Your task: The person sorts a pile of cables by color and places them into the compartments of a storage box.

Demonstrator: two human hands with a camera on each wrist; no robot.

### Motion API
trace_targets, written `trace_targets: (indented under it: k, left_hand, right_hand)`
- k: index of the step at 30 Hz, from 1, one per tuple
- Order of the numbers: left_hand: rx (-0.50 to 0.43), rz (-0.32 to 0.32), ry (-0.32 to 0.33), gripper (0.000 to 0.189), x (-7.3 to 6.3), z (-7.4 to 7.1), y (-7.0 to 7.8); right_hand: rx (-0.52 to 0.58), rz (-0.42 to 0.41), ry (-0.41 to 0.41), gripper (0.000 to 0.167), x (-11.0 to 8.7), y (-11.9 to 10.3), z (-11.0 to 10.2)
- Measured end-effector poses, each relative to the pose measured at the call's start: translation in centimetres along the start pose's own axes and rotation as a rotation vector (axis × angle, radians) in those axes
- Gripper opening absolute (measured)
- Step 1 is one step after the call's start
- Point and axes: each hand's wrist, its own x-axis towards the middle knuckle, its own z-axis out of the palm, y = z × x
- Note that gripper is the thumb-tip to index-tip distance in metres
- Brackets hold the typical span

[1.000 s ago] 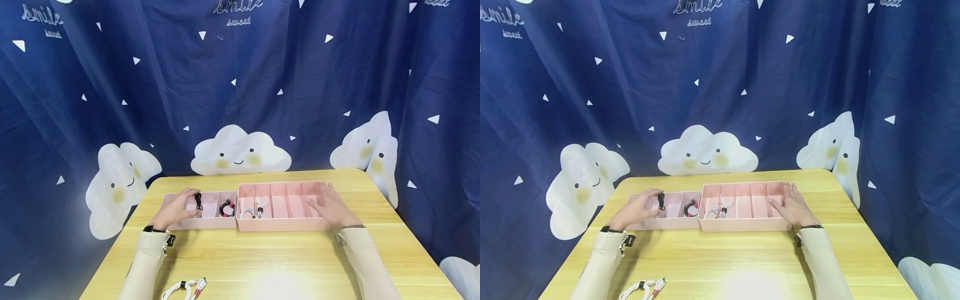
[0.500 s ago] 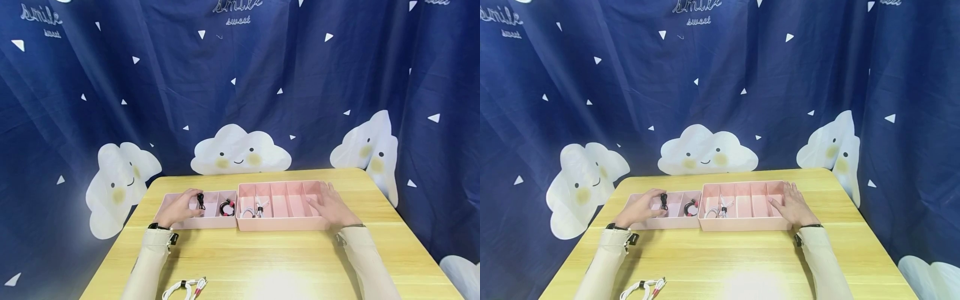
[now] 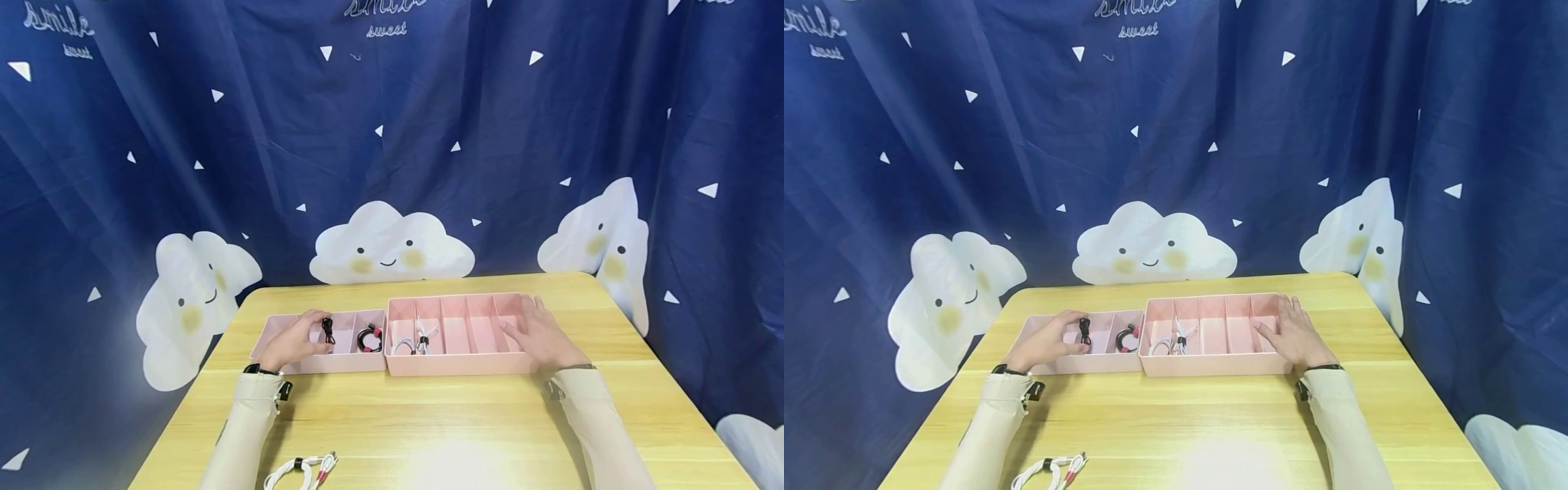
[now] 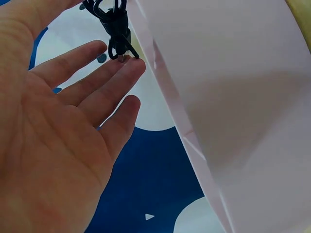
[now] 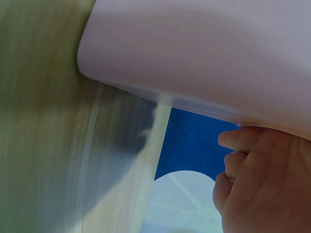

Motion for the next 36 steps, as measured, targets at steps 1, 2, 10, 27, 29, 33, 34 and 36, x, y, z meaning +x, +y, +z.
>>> trace_targets:
  k: [1,2,10,27,29,33,34,36]
  left_hand:
    - [-0.006,-0.009,-0.006,0.067,0.0,0.1,-0.1]
    - [-0.007,-0.012,-0.011,0.067,0.1,0.1,-0.2]
    - [-0.001,-0.021,-0.02,0.068,0.1,0.3,-0.5]
    - [0.004,0.027,0.003,0.065,0.3,1.0,-0.7]
    - [0.008,0.026,0.004,0.065,0.3,1.1,-0.6]
    - [0.025,0.039,0.006,0.065,0.5,1.2,-0.6]
    - [0.021,0.039,0.004,0.065,0.6,1.2,-0.6]
    - [0.021,0.043,0.001,0.066,0.7,1.2,-0.6]
  right_hand:
    - [0.003,0.0,-0.002,0.093,0.0,0.0,0.0]
    - [0.002,0.001,-0.003,0.093,0.0,0.0,0.0]
    - [0.008,0.001,0.001,0.094,0.1,-0.1,-0.1]
    - [0.023,0.023,-0.017,0.096,-0.1,-0.1,-0.1]
    - [0.025,0.027,-0.02,0.097,-0.1,-0.1,-0.1]
    - [0.021,0.026,-0.019,0.097,-0.1,-0.1,-0.1]
    - [0.02,0.025,-0.018,0.097,0.0,-0.1,-0.1]
    - [0.017,0.023,-0.017,0.096,0.0,0.0,-0.1]
